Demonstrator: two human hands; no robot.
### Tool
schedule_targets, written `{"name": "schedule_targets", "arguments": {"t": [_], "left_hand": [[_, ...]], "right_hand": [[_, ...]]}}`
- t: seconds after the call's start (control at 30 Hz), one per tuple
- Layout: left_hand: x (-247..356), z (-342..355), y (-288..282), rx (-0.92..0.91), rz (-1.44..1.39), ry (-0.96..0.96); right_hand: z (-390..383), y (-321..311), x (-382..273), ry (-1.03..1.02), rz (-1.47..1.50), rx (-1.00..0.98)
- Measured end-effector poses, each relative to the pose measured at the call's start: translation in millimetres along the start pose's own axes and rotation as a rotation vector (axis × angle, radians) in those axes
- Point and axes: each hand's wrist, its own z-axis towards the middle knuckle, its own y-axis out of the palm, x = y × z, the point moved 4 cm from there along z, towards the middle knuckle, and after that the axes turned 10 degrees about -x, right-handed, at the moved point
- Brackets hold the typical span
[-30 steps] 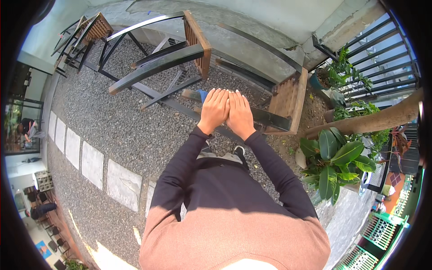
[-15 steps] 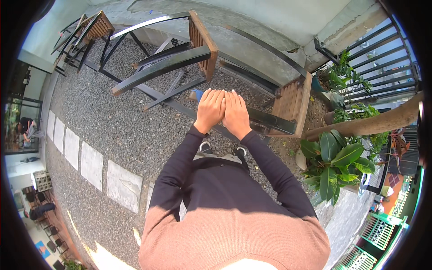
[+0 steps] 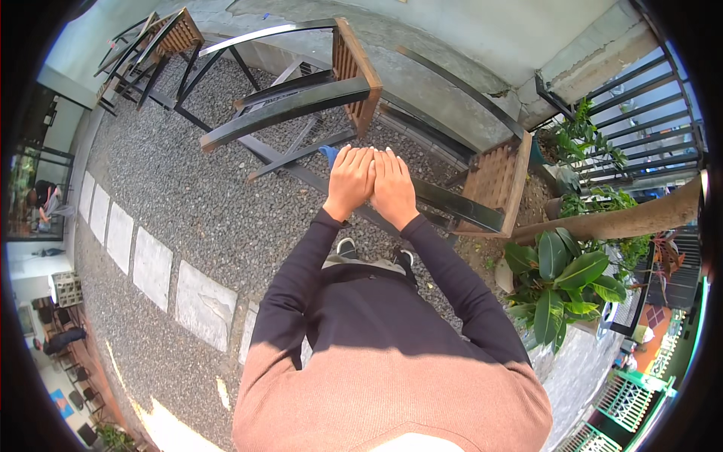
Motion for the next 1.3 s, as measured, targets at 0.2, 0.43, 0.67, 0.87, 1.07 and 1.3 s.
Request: {"name": "schedule_targets", "arguments": {"t": [0.2,0.43,0.67,0.87,1.07,1.3], "left_hand": [[0.0,-2.1,-1.7,0.025,0.014,-0.022],[8.8,-5.3,5.1,0.035,0.055,-0.090],[23.0,-5.9,13.6,-0.009,0.098,-0.121],[49.7,-6.0,26.8,-0.012,0.114,-0.142],[81.7,-3.1,40.2,-0.041,0.118,-0.128],[118.2,2.7,58.5,-0.052,0.115,-0.109]], "right_hand": [[2.8,0.8,-0.7,-0.053,-0.018,-0.035],[-2.5,-3.8,5.7,-0.081,-0.024,-0.045],[-13.6,-11.2,17.6,-0.099,-0.024,-0.095],[-35.1,-17.8,35.9,-0.101,0.001,-0.078],[-61.4,-24.8,60.4,-0.092,0.034,-0.082],[-92.2,-34.3,89.4,-0.068,0.070,-0.082]]}}
